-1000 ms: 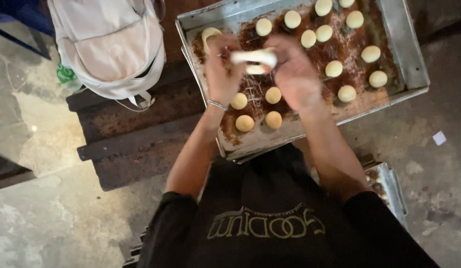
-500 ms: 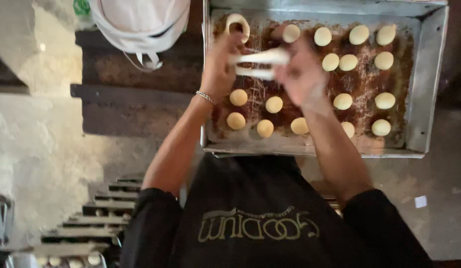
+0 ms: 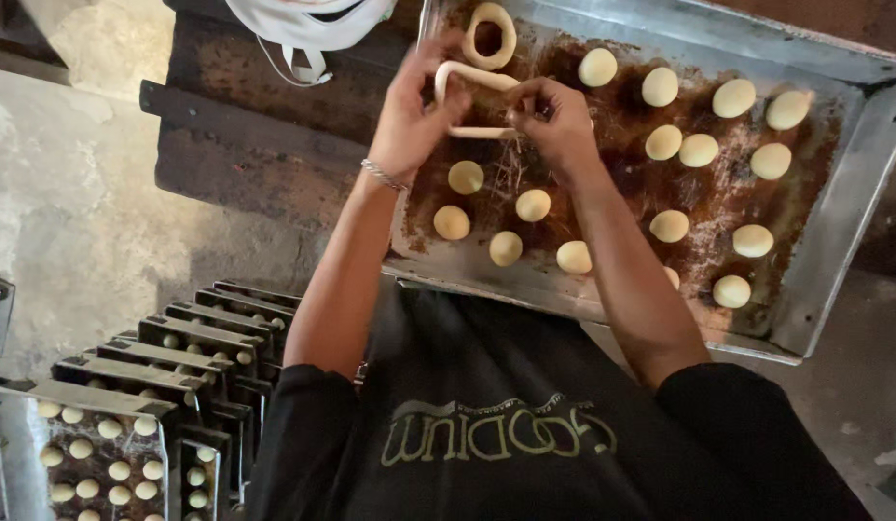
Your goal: The person takes rounded dough balls from a baking tray, rolls and stretches each piece by hand into a rope, and joins the ends into rings, placing the shaped donut rings back onto the tray. They work through the tray one piece at a time and briefly reposition trays of dough.
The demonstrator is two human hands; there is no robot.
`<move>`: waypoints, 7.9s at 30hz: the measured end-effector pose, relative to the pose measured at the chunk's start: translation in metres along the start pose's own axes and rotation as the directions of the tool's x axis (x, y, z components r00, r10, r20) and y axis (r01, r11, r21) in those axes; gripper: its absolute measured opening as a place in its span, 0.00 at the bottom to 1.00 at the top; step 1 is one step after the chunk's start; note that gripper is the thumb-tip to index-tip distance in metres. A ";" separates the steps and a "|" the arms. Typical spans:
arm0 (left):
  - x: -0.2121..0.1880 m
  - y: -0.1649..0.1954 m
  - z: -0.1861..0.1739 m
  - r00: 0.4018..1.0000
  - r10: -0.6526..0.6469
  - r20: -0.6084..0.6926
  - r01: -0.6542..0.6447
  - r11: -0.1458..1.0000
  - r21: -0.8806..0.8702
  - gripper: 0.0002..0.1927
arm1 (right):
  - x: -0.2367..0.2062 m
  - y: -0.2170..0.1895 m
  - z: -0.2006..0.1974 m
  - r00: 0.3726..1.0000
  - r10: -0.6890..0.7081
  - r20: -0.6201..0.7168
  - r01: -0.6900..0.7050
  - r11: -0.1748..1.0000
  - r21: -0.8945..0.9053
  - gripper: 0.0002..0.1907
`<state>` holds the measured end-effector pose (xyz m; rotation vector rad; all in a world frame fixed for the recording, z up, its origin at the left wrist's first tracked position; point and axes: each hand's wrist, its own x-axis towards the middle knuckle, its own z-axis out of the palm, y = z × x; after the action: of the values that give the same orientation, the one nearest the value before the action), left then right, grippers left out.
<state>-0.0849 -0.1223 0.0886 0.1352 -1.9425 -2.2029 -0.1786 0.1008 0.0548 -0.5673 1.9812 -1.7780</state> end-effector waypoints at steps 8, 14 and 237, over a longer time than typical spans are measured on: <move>0.017 -0.048 0.025 0.994 0.019 0.109 -0.111 0.131 0.985 0.10 | -0.003 -0.019 0.059 0.946 -0.313 -0.089 0.107 0.558 -0.823 0.22; -0.032 0.004 0.004 0.971 0.088 0.220 -0.237 0.425 0.874 0.13 | -0.058 -0.055 0.065 0.975 0.155 -0.163 -0.221 0.527 -0.821 0.09; -0.074 0.081 0.022 0.962 0.075 0.261 -0.152 0.945 0.288 0.20 | 0.007 -0.018 -0.058 0.920 -0.341 -0.194 0.007 0.508 -0.861 0.18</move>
<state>-0.0098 -0.0944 0.1668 -0.2144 -2.3518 -1.9078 -0.2161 0.1435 0.0780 -0.8024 3.1482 -0.8605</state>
